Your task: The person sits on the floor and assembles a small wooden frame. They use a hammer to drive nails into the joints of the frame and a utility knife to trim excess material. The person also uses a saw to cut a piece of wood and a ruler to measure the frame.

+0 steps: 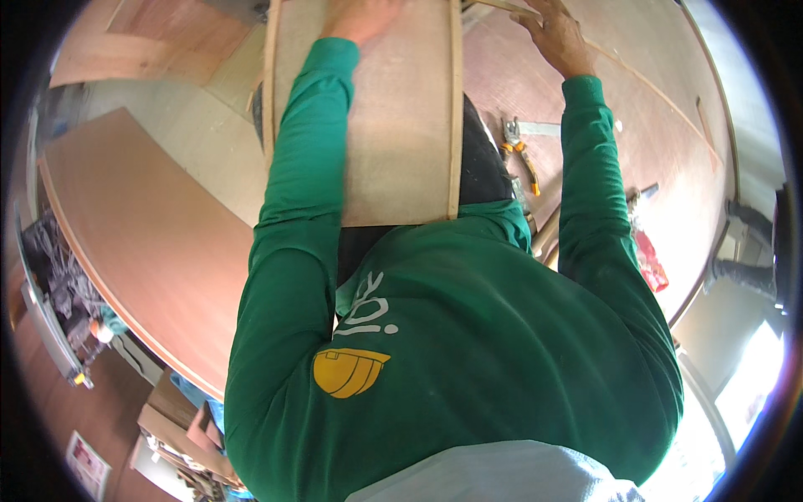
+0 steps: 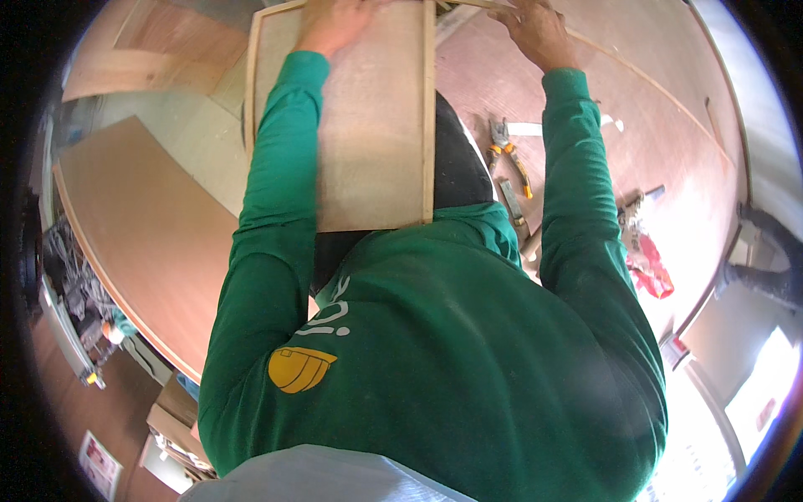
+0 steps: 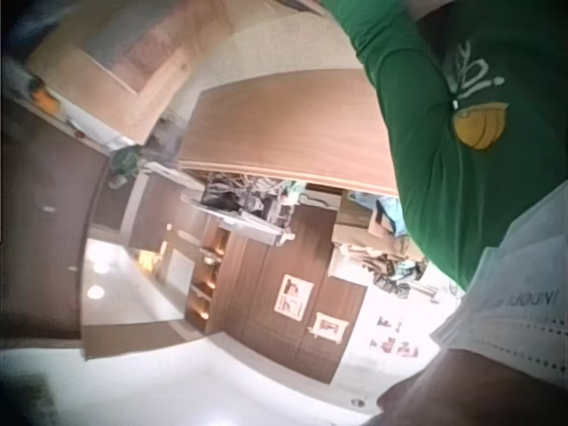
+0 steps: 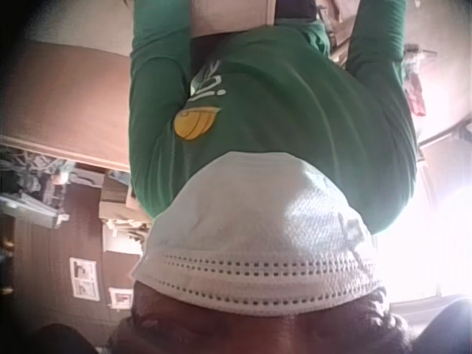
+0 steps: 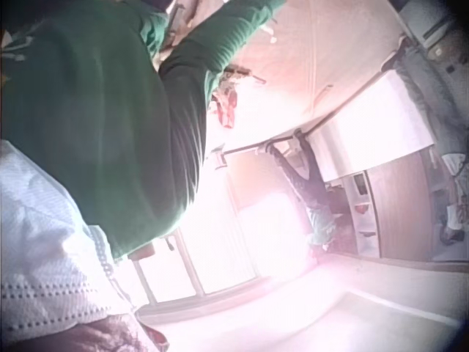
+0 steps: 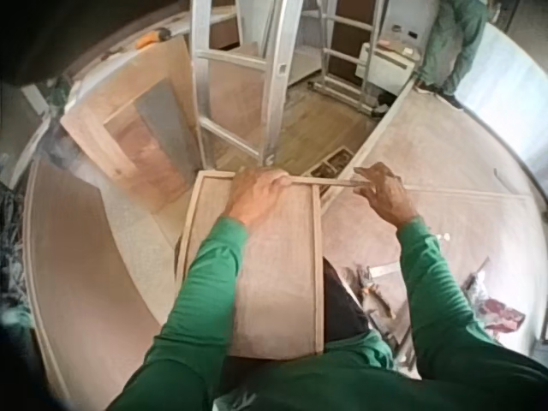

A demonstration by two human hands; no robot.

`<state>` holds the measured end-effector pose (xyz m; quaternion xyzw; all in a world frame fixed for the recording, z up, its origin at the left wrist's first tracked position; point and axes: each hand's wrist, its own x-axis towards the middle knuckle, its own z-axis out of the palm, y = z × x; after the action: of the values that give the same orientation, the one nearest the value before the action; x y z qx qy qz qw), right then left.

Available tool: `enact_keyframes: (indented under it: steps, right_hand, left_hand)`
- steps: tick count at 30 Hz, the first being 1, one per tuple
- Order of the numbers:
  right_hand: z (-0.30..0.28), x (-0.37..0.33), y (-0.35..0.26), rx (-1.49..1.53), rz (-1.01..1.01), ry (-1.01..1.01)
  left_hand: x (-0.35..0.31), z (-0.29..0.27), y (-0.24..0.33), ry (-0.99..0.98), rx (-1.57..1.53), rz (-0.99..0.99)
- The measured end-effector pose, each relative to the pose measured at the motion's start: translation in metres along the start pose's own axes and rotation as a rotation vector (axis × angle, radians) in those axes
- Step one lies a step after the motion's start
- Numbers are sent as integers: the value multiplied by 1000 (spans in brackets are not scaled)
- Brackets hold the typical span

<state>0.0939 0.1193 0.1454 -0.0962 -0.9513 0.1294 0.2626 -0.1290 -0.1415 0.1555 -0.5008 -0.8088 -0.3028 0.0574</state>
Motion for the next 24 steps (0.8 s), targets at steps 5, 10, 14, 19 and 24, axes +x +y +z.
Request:
enact_keyframes:
  steps: [5, 10, 14, 19, 24]
  right_hand:
    - [-45, -42, -13, -65, 167, -17]
    - [-71, -124, -32, 9, 424, -109]
    - [-82, -184, -20, 34, 555, -149]
    - [-88, -239, -20, -2, 709, -217]
    - [-81, -256, -25, -31, 789, -301]
  left_hand:
    - [1, 4, 0, 5, -37, -1]
    - [-4, 3, 7, 24, -36, 9]
    - [-7, -7, 3, -9, -59, -23]
    - [-4, -7, 11, 17, -93, 27]
    - [-5, 13, -42, -105, 84, -44]
